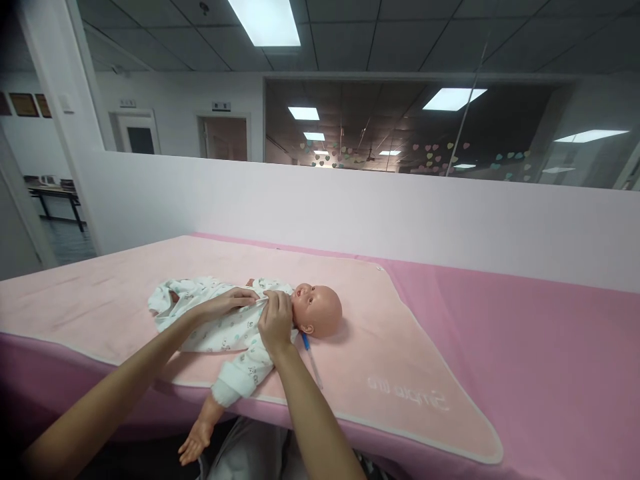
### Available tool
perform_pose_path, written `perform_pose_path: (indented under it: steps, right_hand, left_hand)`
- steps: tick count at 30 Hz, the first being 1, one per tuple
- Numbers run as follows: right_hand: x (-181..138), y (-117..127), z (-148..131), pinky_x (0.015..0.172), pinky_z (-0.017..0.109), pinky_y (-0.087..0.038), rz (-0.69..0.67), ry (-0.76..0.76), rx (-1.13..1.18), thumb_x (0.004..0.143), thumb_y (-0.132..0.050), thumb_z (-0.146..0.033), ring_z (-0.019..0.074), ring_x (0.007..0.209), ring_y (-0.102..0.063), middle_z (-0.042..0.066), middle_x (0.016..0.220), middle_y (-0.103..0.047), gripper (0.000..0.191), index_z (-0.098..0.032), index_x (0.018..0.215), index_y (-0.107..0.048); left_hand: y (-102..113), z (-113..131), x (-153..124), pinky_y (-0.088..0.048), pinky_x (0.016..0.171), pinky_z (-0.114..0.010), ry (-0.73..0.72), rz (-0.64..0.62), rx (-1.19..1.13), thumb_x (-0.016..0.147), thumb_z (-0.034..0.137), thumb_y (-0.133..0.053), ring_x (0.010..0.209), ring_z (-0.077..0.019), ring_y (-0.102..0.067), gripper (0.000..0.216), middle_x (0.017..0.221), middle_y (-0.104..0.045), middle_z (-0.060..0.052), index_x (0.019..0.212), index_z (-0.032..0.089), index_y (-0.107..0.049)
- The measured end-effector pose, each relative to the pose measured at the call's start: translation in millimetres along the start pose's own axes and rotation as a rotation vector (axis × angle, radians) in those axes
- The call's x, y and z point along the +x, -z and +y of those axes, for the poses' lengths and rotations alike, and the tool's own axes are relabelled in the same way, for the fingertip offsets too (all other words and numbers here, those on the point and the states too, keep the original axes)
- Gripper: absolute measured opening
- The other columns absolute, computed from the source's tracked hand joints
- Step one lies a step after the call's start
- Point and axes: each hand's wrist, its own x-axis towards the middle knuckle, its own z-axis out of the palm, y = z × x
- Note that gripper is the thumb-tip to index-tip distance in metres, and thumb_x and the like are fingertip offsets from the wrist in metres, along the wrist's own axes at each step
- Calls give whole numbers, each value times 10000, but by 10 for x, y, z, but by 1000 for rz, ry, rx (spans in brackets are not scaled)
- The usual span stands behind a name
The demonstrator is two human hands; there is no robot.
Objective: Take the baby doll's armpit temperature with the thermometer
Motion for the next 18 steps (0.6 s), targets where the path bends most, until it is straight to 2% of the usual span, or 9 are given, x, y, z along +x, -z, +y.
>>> perform_pose_path:
  steps: [2, 4, 7, 9, 15, 18]
  right_hand:
    - [4, 2, -8, 785, 316, -436, -6, 5, 14, 813, -332, -57, 179, 864, -501, 71, 892, -542, 297, -165, 994, -541]
    - [6, -1, -8, 767, 302, -436, -26, 9, 22, 798, -330, -50, 176, 857, -498, 68, 886, -532, 307, -163, 986, -544]
    - [4, -15, 4, 735, 287, -436, -55, 2, 23, 793, -332, -55, 174, 840, -505, 63, 880, -523, 301, -163, 971, -549]
    - [3, -24, 14, 720, 279, -435, -68, -5, 20, 791, -335, -58, 171, 830, -510, 62, 877, -522, 296, -164, 964, -550]
    - [15, -6, 1, 685, 265, -429, -98, 4, 10, 775, -351, -64, 162, 802, -513, 55, 869, -534, 282, -167, 943, -552]
    - [20, 15, -16, 689, 272, -422, -123, 31, 4, 761, -383, -87, 168, 801, -508, 54, 857, -543, 248, -168, 914, -561]
  left_hand:
    - [84, -35, -109, -424, 739, -268, 10, 0, 60, 714, 390, -603, 817, -190, -550, 248, 891, -630, -47, 806, 178, -693]
    - [128, -93, -187, -425, 737, -274, 18, 55, 62, 682, 372, -645, 830, -193, -550, 220, 942, -621, -62, 763, 175, -700]
    - [127, -191, -232, -427, 735, -287, 17, 148, -21, 677, 367, -658, 858, -203, -545, 221, 1007, -609, -87, 748, 163, -705]
    - [111, -239, -230, -430, 745, -301, 12, 161, -64, 681, 380, -656, 881, -215, -541, 244, 1022, -609, -93, 776, 163, -710]
    - [90, -224, -227, -406, 819, -309, -26, 134, -44, 711, 395, -627, 897, -209, -529, 245, 936, -615, -70, 777, 164, -676]
    - [73, -181, -248, -411, 788, -295, 8, 156, -33, 743, 426, -578, 847, -191, -520, 287, 873, -603, -56, 841, 164, -640]
